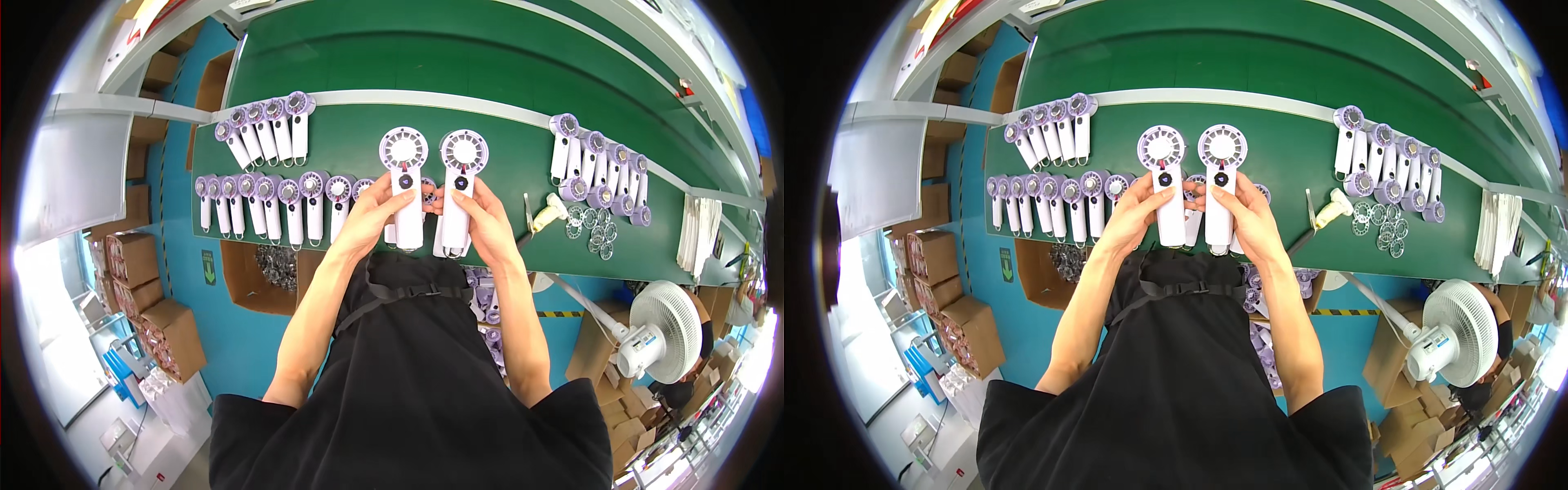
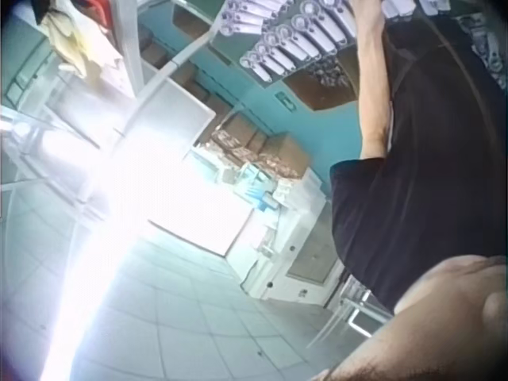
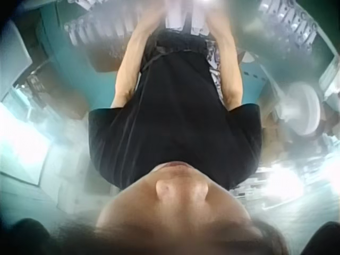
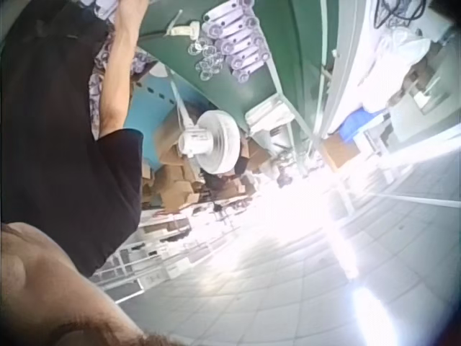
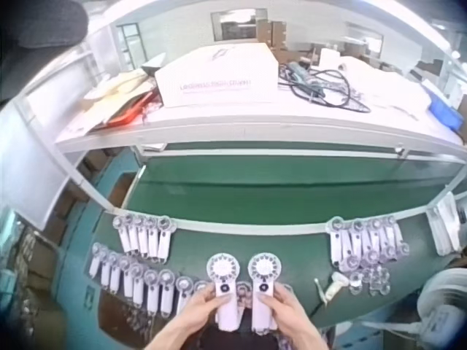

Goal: Assembling and inspecting portable handheld fans at an electronics factory workbench.

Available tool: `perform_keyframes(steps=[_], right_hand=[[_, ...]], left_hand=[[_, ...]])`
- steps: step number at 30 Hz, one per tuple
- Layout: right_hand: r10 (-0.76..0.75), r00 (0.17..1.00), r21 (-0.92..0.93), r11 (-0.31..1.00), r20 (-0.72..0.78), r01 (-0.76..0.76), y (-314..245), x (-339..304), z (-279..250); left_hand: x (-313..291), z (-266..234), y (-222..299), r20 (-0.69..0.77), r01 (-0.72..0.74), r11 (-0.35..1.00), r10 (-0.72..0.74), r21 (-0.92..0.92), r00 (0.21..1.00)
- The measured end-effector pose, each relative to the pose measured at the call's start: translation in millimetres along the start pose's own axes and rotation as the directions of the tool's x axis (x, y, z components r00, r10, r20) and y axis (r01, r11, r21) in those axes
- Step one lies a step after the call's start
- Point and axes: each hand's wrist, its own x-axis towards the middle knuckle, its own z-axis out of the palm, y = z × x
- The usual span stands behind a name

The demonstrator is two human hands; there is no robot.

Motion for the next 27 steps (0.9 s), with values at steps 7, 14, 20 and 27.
perform_keyframes(steps=[7,14,20,27], right_hand=[[0.006,1.000,-0.051,0.999,0.000,-0.006,6.2,-1.5,-0.2],[0.018,1.000,-0.080,0.997,-0.004,-0.018,9.3,-2.6,3.2],[0.020,1.000,-0.065,0.998,0.005,-0.019,12.9,-5.3,5.9],[0.017,0.999,-0.087,0.996,0.030,-0.014,13.7,-4.3,8.7]], left_hand=[[-5.9,-0.6,-1.2,0.007,-0.014,1.000,0.014,0.000,1.000],[-13.7,0.0,-0.6,-0.001,-0.032,0.999,0.032,0.011,0.999],[-19.9,-1.4,-2.4,-0.009,-0.050,0.998,0.050,0.027,0.999],[-23.8,-2.8,-2.0,-0.026,-0.061,0.998,0.061,0.005,0.998]])
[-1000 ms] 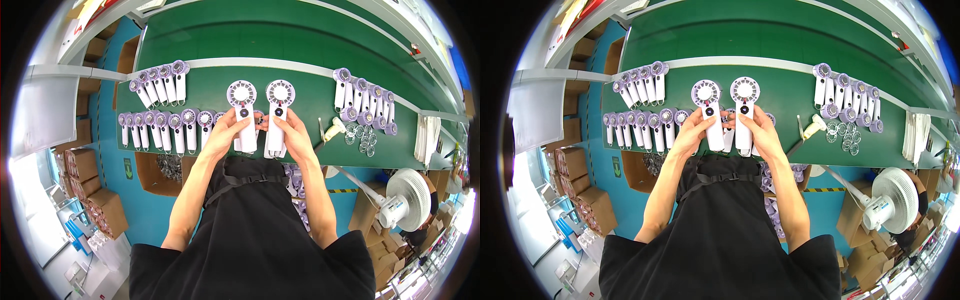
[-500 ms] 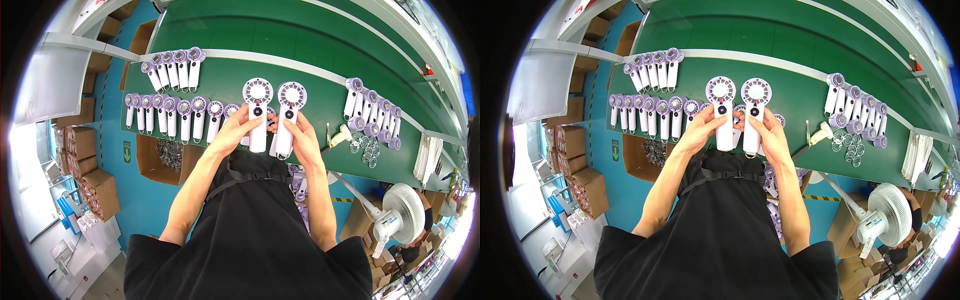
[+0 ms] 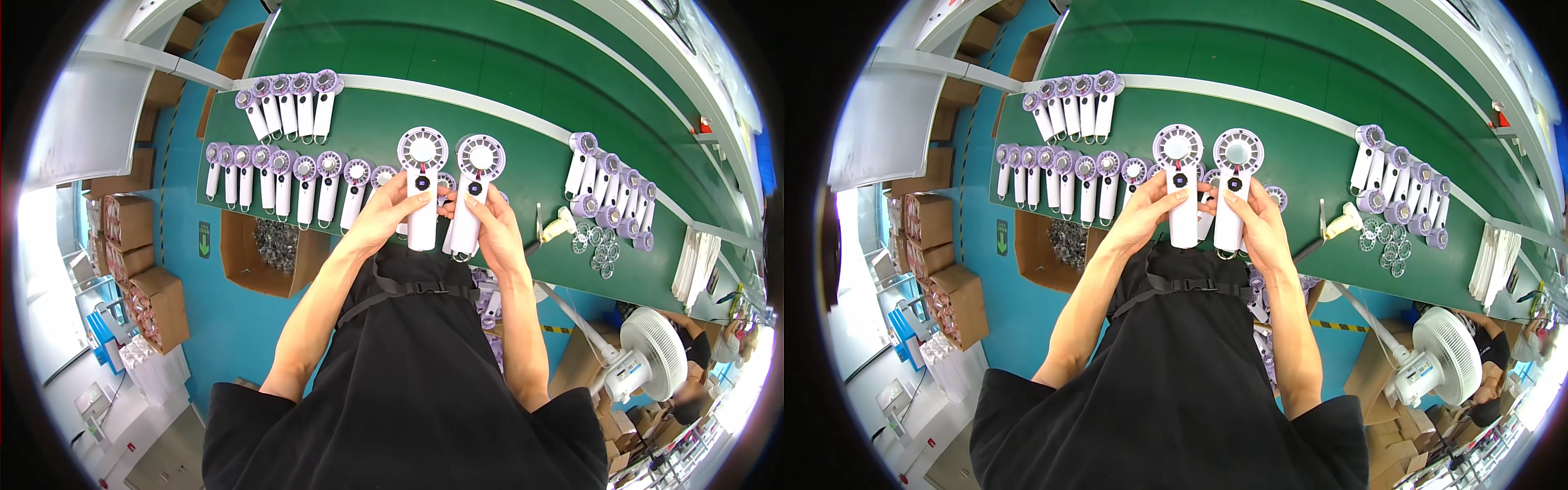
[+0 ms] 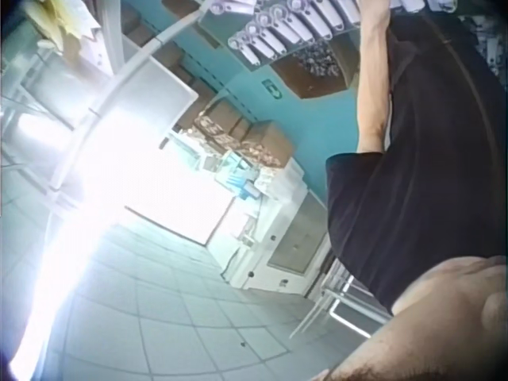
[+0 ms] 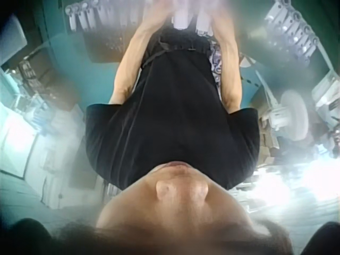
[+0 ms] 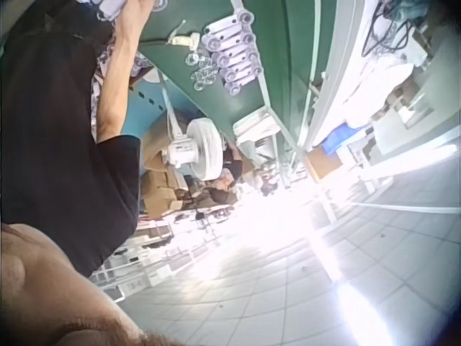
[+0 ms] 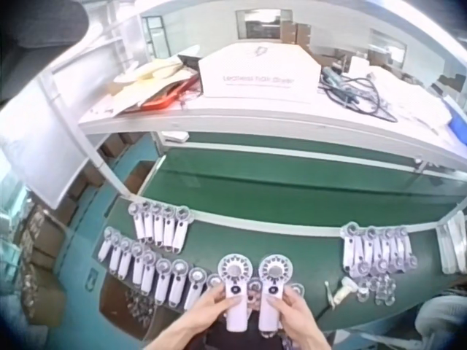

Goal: Assembling and inspecting portable handheld fans at an electronics factory workbench.

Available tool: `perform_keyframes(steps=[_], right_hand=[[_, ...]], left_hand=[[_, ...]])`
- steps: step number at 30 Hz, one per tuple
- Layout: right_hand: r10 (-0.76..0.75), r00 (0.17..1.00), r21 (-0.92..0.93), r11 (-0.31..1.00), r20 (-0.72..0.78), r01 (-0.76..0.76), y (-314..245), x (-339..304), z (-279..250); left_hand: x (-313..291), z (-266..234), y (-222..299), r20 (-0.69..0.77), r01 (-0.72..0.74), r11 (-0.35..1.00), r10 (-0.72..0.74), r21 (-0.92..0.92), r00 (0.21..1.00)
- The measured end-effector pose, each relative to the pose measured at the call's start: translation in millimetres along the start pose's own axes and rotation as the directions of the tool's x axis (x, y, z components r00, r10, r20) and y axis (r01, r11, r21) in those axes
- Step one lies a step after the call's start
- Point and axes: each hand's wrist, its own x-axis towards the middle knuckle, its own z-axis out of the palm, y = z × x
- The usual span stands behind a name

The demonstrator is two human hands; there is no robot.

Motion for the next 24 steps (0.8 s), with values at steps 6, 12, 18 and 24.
perform_keyframes(steps=[6,12,18,24], right_hand=[[-0.005,0.999,0.026,1.000,-0.039,0.006,-0.9,1.2,2.9],[0.015,1.000,0.038,0.999,-0.010,-0.015,0.0,6.4,-2.6],[0.004,0.999,0.034,0.999,-0.033,-0.003,6.2,46.3,-11.5],[0.010,0.995,0.079,0.997,-0.102,-0.002,30.6,128.5,-42.4]], left_hand=[[2.0,-3.5,1.4,0.011,-0.022,0.999,0.022,0.027,1.000],[8.8,-4.1,-0.8,0.010,-0.014,1.000,0.014,0.009,1.000],[58.2,-25.5,-6.5,0.069,0.111,0.993,-0.108,-0.036,0.992],[141.9,-77.2,-27.4,0.052,0.187,0.981,-0.190,0.055,0.980]])
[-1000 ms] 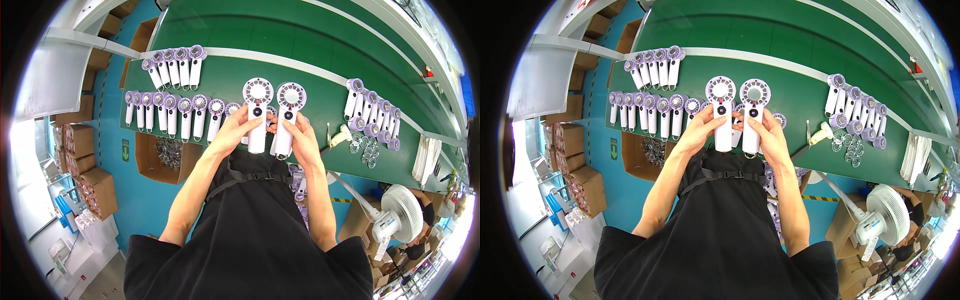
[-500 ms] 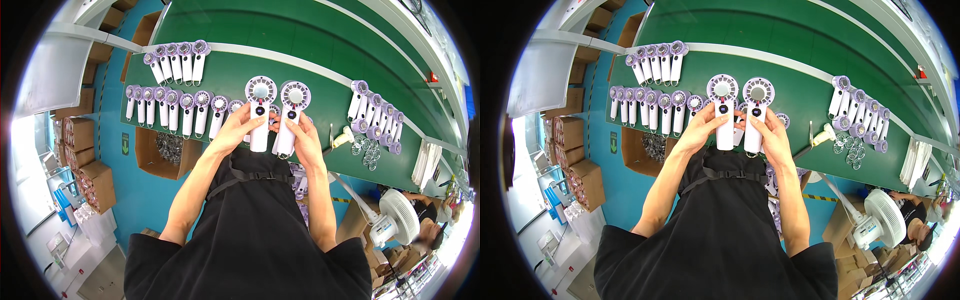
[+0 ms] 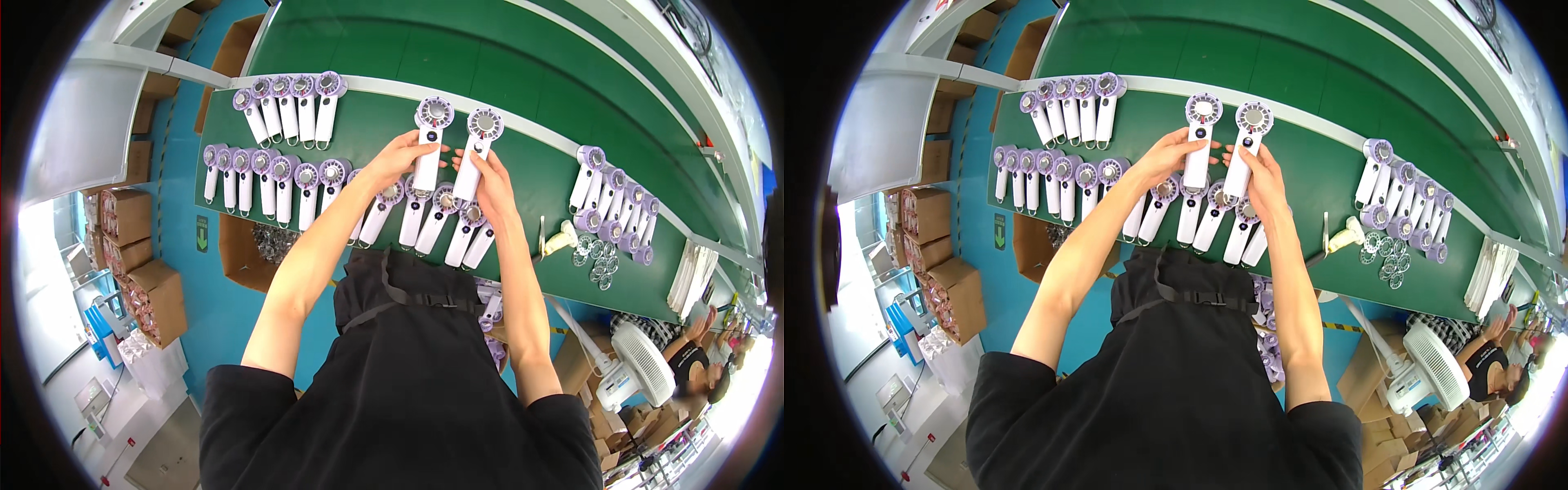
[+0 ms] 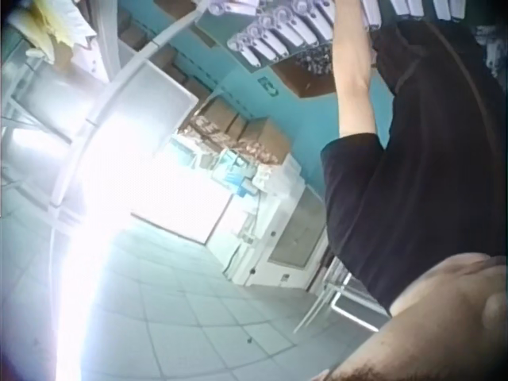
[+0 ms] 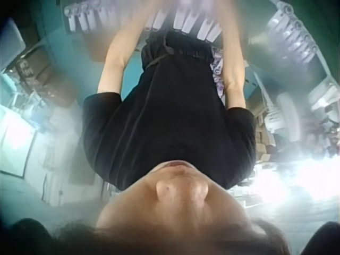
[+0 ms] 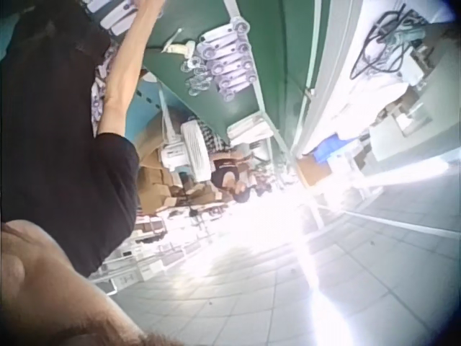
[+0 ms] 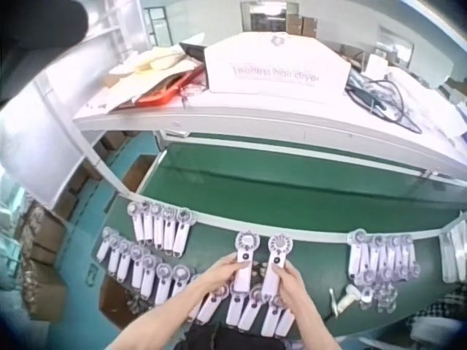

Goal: Assembling and inspecting portable handheld fans at an electronics factory workbench.

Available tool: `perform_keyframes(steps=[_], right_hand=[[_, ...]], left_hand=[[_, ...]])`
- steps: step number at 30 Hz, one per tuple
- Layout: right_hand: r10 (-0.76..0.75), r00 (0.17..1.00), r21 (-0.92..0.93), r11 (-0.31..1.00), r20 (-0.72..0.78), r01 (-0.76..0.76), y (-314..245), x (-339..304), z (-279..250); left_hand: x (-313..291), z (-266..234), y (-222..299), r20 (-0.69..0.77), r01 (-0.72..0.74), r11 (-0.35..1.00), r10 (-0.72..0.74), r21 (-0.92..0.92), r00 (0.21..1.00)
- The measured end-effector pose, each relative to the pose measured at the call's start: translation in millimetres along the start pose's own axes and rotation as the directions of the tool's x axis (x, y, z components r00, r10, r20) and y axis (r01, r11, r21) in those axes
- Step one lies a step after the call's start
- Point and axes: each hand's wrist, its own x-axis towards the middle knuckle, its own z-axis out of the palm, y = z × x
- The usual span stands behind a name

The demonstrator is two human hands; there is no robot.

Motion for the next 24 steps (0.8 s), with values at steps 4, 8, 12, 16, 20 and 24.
perform_keyframes(steps=[4,8,12,16,20,24], right_hand=[[0.053,0.996,0.029,0.998,-0.075,-0.051,12.8,37.7,-10.0],[0.115,0.989,0.097,0.990,-0.097,-0.106,33.6,67.0,-14.3],[0.169,0.983,0.129,0.979,-0.063,-0.160,47.9,88.7,-5.2],[0.169,0.985,0.130,0.978,-0.028,-0.164,51.8,102.7,7.8],[0.196,0.980,0.099,0.976,-0.020,-0.193,63.0,110.1,12.9],[0.181,0.983,0.135,0.974,0.014,-0.181,71.3,112.0,19.3]], left_hand=[[23.4,-22.4,4.0,-0.012,0.056,0.996,-0.056,0.066,0.998],[43.2,-46.6,-2.3,0.007,0.082,0.997,-0.082,-0.017,0.997],[52.9,-56.8,3.2,-0.027,0.082,0.990,-0.085,-0.116,0.996],[60.8,-74.4,7.4,-0.017,0.084,0.991,-0.086,-0.100,0.996],[60.6,-92.2,-0.6,-0.020,0.146,0.989,-0.146,-0.018,0.989],[59.6,-103.1,-5.3,0.033,0.110,0.993,-0.108,-0.042,0.994]])
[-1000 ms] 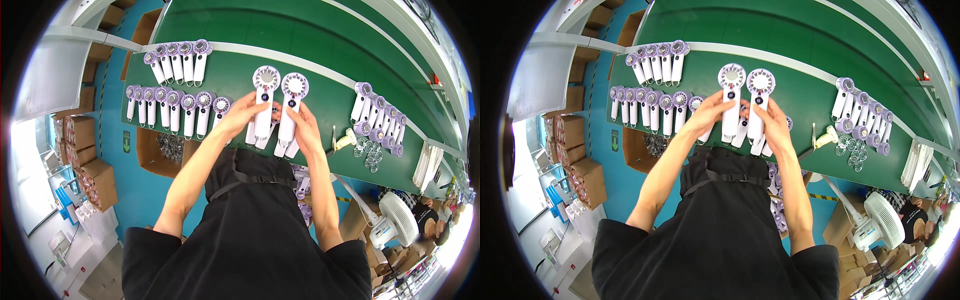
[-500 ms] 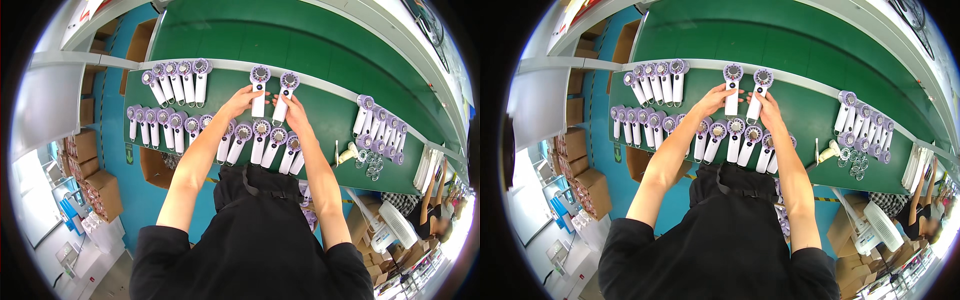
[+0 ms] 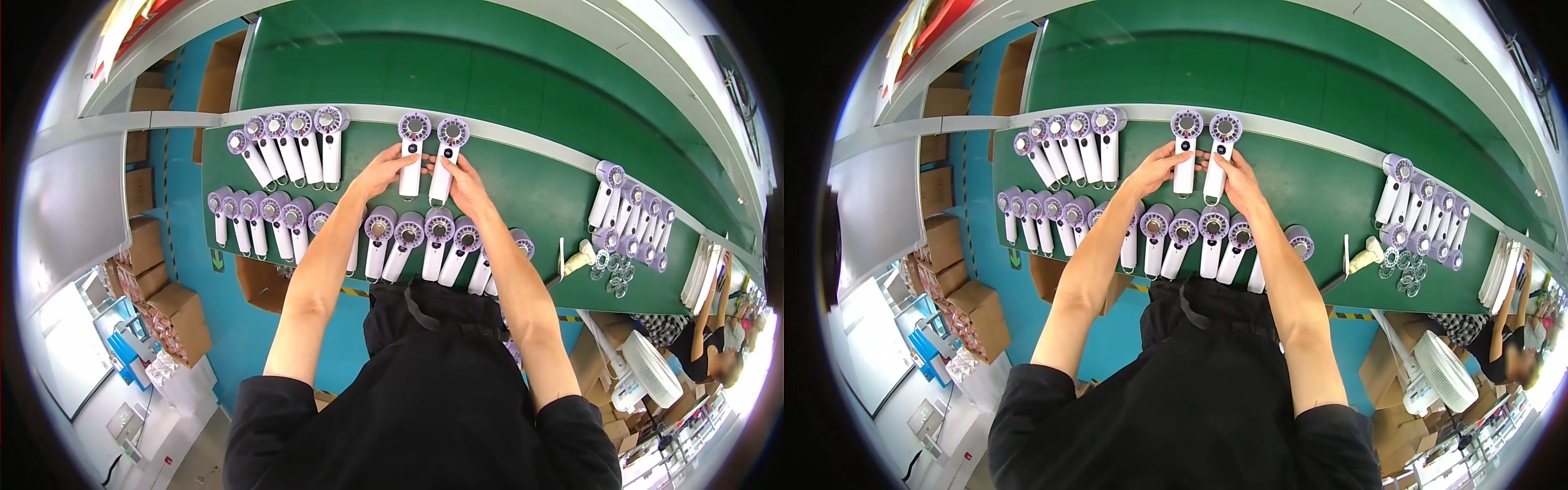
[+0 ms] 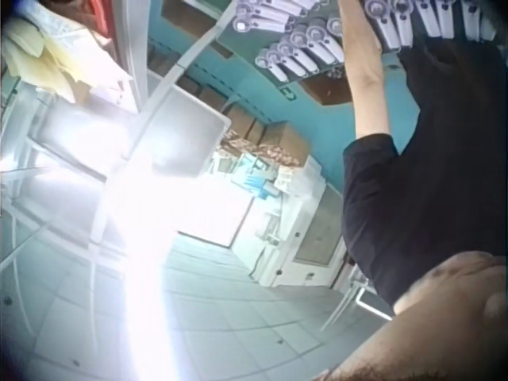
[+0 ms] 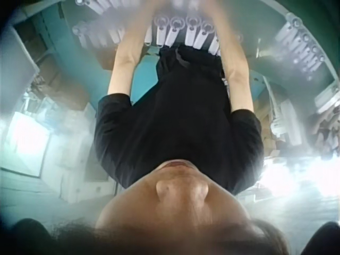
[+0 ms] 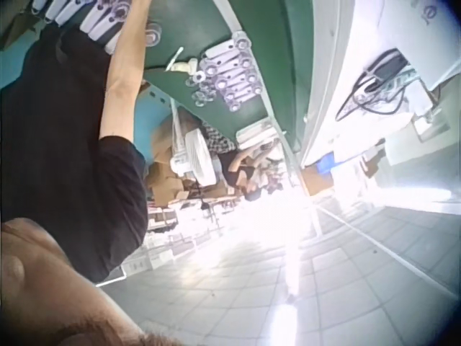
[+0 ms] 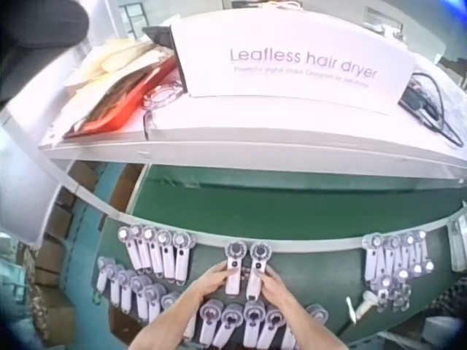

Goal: Assembling and inspecting portable handheld fans at an electronics factory workbench.

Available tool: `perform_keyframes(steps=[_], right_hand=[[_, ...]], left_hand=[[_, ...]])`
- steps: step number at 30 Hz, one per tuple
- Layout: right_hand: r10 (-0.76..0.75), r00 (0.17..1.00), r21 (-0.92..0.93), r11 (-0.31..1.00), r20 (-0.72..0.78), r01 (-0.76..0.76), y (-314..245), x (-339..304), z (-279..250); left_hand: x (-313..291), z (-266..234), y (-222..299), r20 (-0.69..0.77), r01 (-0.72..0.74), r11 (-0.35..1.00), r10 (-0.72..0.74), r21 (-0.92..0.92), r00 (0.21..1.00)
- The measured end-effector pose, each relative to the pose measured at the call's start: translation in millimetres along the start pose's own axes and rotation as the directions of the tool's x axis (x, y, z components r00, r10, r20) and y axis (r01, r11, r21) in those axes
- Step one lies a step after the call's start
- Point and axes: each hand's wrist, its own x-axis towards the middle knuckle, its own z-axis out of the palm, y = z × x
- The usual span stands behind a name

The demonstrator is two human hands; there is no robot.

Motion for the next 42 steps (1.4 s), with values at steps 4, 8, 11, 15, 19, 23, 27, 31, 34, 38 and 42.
perform_keyframes(steps=[4,8,11,15,19,23,27,31,34,38,42], right_hand=[[0.004,1.000,0.024,1.000,0.017,-0.005,-1.9,2.8,0.4],[-0.061,0.993,-0.287,0.957,-0.098,0.030,0.0,10.3,4.1],[-0.222,0.961,-0.630,0.774,-0.163,0.072,5.7,19.9,12.4],[-0.516,0.843,-0.980,0.186,-0.153,-0.064,5.7,26.3,3.2],[-0.491,0.863,-0.989,-0.025,-0.117,-0.148,3.0,19.9,10.3],[-0.650,0.756,-0.970,0.226,-0.079,0.093,-37.6,-18.2,-7.5],[-0.937,0.348,-1.000,0.007,-0.003,0.010,-113.0,-75.4,-116.4],[-0.939,0.295,-0.886,0.019,-0.175,-0.464,-157.3,-129.7,-199.4],[-0.895,0.416,-0.746,-0.167,-0.159,-0.644,-171.1,-133.8,-254.6],[-0.754,0.575,-0.796,-0.118,-0.317,-0.593,-177.4,-114.4,-321.0],[-0.672,0.607,-0.724,-0.150,-0.424,-0.673,-191.0,-100.4,-334.0]], left_hand=[[4.2,-1.1,-4.7,-0.011,-0.001,1.000,0.001,0.005,1.000],[12.1,12.2,-7.6,-0.190,-0.049,0.963,0.102,0.266,0.976],[22.5,10.1,-21.3,-0.398,-0.034,0.806,0.328,0.592,0.857],[42.0,19.8,-37.0,-0.323,-0.085,0.546,0.607,0.834,0.726],[35.2,14.4,-30.2,-0.284,-0.149,0.546,0.625,0.824,0.727],[14.0,-37.0,-57.5,-0.401,-0.029,0.557,0.632,0.830,0.663],[-31.9,8.4,-24.3,-0.445,-0.092,0.577,0.713,0.812,0.541],[-106.5,122.0,58.5,-0.281,-0.518,0.702,0.689,0.489,0.668],[-187.5,224.1,114.4,0.063,-0.825,0.530,0.833,0.197,0.550],[-253.7,336.5,135.5,0.140,-0.637,0.313,0.941,-0.704,0.307],[-273.5,353.6,113.9,0.044,-0.742,0.168,0.982,-0.649,0.184]])
